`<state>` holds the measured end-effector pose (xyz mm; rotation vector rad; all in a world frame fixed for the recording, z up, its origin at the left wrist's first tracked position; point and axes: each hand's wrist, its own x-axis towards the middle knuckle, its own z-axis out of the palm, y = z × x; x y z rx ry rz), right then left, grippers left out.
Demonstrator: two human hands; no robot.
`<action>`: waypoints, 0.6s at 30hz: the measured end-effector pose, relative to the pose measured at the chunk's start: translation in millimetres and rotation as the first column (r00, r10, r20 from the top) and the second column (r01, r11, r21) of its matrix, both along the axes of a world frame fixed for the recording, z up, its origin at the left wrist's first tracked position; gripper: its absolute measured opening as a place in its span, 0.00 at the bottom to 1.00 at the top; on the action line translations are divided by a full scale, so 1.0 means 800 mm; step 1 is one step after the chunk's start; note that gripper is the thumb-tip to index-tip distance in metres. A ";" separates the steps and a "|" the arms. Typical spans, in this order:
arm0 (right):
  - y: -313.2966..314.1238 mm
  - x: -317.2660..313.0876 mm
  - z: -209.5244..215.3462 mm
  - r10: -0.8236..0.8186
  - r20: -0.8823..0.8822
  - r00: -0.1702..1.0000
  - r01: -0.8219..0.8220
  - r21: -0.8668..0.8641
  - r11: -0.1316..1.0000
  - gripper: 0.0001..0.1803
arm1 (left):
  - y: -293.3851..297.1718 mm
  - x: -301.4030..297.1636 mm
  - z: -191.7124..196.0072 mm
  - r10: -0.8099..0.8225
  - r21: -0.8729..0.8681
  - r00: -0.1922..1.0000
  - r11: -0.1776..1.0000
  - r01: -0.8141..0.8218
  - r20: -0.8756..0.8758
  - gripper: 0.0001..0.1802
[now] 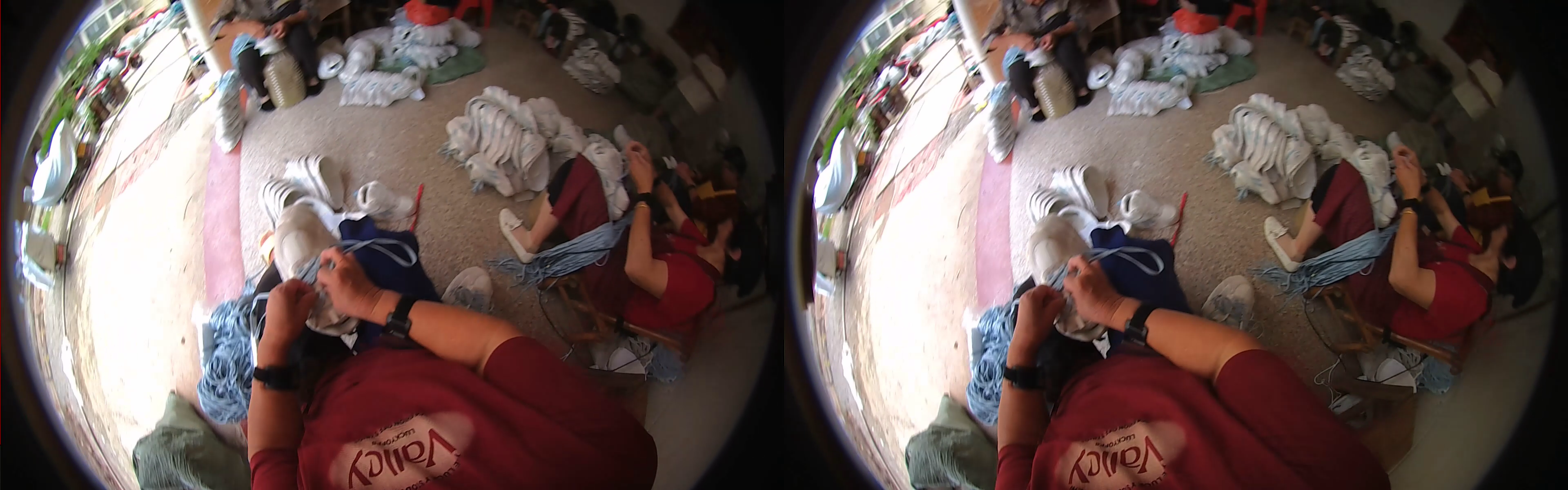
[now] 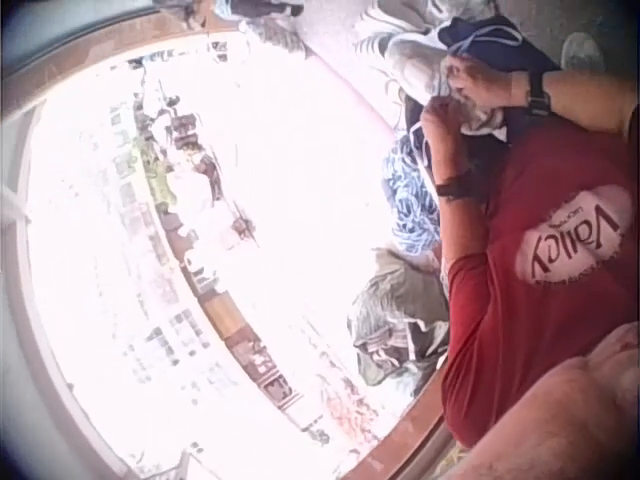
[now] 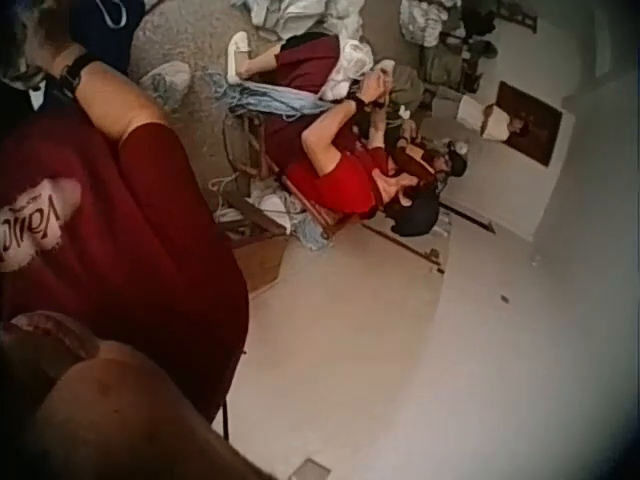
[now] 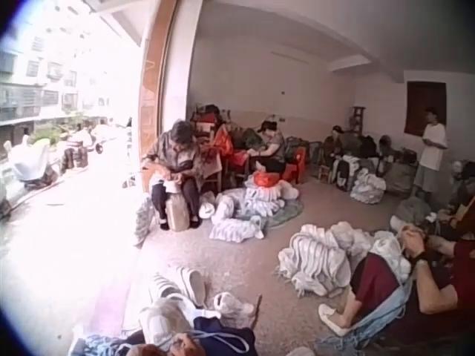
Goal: Lacing white athletic shoes in a manufacturing or assembly setting.
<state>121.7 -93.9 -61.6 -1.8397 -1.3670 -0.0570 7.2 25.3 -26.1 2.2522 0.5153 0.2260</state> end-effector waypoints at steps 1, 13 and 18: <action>-0.002 0.000 0.004 0.008 -0.002 1.000 -0.008 -0.025 1.000 0.04 | 0.000 -0.001 0.001 0.021 -0.056 1.000 0.998 -0.021 0.000 0.07; -0.003 -0.008 0.003 0.046 0.116 0.992 -0.056 0.078 0.995 0.08 | 0.013 -0.041 -0.020 0.284 -0.563 0.919 0.822 -0.088 0.272 0.02; 0.006 -0.010 -0.005 -0.008 -0.262 0.965 0.072 0.235 0.969 0.02 | -0.021 -0.006 0.007 0.363 -0.845 0.901 0.535 0.006 0.237 0.06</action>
